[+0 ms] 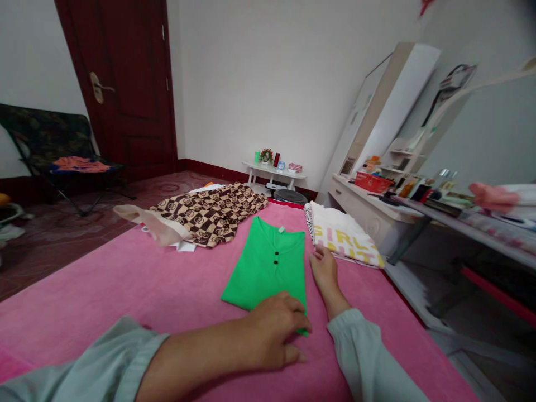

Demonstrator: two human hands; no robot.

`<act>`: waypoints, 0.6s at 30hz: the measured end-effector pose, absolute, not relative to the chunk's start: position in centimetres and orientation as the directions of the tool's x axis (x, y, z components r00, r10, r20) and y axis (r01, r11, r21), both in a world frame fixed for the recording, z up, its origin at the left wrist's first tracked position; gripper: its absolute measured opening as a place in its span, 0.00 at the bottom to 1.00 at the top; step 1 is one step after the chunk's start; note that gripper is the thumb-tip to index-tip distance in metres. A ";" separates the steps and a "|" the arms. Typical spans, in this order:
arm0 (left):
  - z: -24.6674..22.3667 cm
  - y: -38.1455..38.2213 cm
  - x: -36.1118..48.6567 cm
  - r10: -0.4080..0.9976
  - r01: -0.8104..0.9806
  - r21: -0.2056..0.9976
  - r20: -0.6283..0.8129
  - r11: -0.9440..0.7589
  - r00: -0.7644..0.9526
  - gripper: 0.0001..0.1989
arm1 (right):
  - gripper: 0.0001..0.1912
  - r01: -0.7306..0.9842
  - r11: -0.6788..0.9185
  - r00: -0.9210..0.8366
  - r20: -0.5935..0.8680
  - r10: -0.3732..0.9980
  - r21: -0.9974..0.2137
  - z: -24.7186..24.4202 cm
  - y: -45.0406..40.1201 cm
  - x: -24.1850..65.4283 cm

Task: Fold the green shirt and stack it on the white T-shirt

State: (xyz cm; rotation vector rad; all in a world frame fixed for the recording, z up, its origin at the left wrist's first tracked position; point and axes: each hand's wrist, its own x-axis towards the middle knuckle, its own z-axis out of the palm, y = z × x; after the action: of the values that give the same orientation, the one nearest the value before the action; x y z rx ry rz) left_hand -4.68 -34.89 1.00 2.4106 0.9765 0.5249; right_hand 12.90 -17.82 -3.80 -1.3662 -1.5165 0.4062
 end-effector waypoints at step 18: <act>-1.4 -22.4 -13.1 0.921 0.864 0.374 0.323 -0.337 0.220 0.17 | 0.12 0.548 0.676 -0.395 0.559 0.729 -0.493 -3.2 -21.5 8.4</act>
State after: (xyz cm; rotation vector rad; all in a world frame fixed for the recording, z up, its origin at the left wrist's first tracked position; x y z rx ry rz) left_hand -13.08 -22.44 -1.42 2.3621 1.7370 0.7549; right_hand 8.36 -21.55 -3.21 -0.9802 -2.1011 0.2923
